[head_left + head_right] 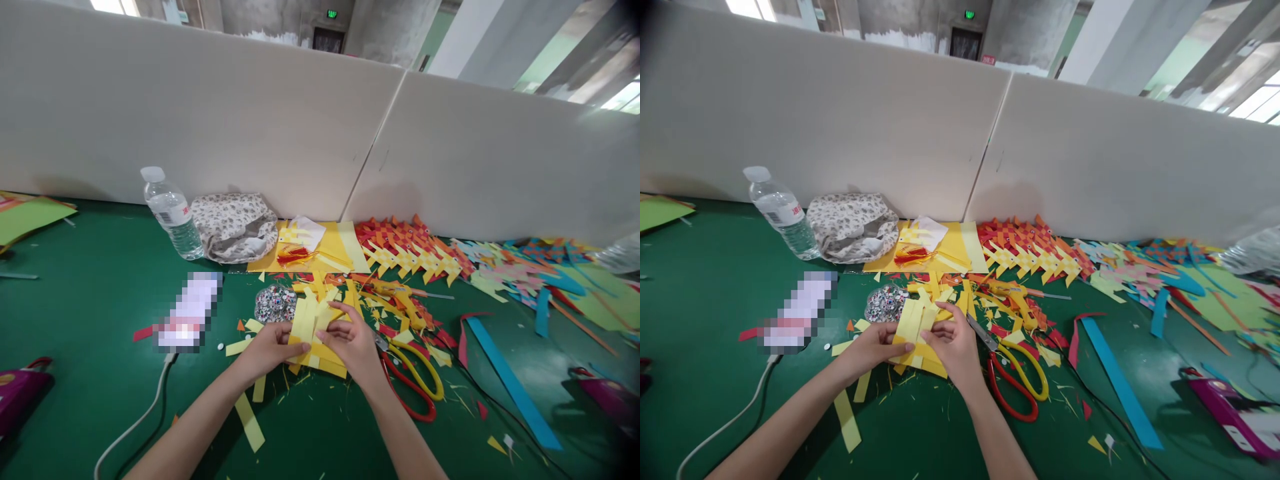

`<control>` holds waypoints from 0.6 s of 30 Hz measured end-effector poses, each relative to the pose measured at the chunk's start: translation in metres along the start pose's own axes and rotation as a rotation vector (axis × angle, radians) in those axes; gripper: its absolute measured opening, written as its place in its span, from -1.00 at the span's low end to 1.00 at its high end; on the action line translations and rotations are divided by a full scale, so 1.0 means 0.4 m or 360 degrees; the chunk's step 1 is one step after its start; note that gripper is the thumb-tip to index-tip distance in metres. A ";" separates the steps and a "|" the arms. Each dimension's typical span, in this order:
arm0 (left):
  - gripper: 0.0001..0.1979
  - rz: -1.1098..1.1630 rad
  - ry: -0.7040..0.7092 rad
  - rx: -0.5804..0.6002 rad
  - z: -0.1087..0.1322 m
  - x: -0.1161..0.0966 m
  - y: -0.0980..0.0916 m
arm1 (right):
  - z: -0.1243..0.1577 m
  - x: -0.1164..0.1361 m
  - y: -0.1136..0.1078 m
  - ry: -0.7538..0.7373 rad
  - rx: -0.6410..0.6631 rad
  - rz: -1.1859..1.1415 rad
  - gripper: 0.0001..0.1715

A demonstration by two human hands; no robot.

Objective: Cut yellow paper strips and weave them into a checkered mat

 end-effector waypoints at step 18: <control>-0.68 -0.0009 0.0088 0.0029 -0.006 0.014 0.001 | 0.013 0.003 0.013 -0.0264 -0.0160 0.0155 -0.27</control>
Point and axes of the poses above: each hand's wrist, its own z-axis away from the middle knuckle, its own y-axis out of the palm, x = y × z, the point moved 2 cm from there along -z, towards the middle knuckle, and after that the axes turned 11 degrees about z, right-handed, at the moved point
